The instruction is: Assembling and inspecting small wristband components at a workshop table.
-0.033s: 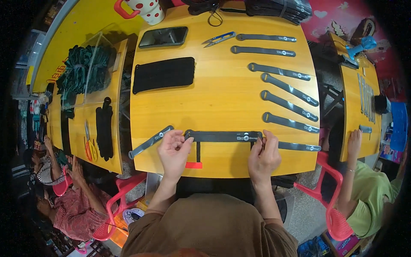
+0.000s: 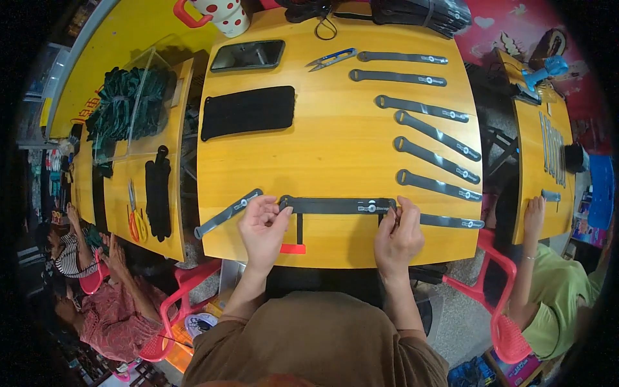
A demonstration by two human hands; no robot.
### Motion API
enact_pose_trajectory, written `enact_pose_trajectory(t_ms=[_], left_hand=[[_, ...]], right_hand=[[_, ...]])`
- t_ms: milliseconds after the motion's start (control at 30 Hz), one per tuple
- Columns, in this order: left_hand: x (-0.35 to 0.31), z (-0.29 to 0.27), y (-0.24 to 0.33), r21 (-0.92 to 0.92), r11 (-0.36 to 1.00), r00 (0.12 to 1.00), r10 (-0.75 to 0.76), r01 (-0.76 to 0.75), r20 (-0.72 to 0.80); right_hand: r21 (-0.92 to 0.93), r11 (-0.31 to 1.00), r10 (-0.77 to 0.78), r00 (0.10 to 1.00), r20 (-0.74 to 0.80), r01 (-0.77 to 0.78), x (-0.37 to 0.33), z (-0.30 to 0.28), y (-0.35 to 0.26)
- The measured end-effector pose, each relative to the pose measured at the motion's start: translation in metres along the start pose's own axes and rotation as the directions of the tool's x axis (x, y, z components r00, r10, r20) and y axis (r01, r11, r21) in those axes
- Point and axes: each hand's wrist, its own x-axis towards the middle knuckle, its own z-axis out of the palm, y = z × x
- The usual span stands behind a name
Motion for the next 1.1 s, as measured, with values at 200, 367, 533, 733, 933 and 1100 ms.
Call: enact_pose_trajectory(t_ms=[200,367,533,733,933,1100], left_hand=[[0.001,0.0,0.0,-0.014,1.0,1.0,0.005,-0.005,-0.003],[0.008,0.001,0.004,0.136,0.987,0.995,0.089,-0.082,-0.051],[0.011,-0.005,0.003,0.257,0.908,0.939,0.343,-0.33,-0.004],[0.006,0.001,0.003,0.18,0.936,0.947,0.315,-0.301,-0.056],[-0.001,-0.007,-0.008,0.207,0.906,0.92,0.388,-0.369,-0.057],[-0.017,-0.025,-0.007,-0.059,0.898,0.899,0.437,-0.437,-0.008]], right_hand=[[-0.029,0.999,-0.032,0.999,-0.021,0.032,0.001,0.0,-0.001],[-0.032,0.999,0.002,1.0,-0.007,-0.002,0.004,0.005,-0.003],[-0.032,0.98,-0.198,0.979,-0.042,0.197,0.009,0.003,-0.006],[-0.206,0.958,-0.192,0.98,0.058,0.2,-0.002,0.001,0.001],[-0.251,0.935,-0.246,0.968,0.049,0.251,-0.012,0.005,0.005],[-0.19,0.95,-0.26,0.965,-0.036,0.249,-0.022,0.001,-0.001]])
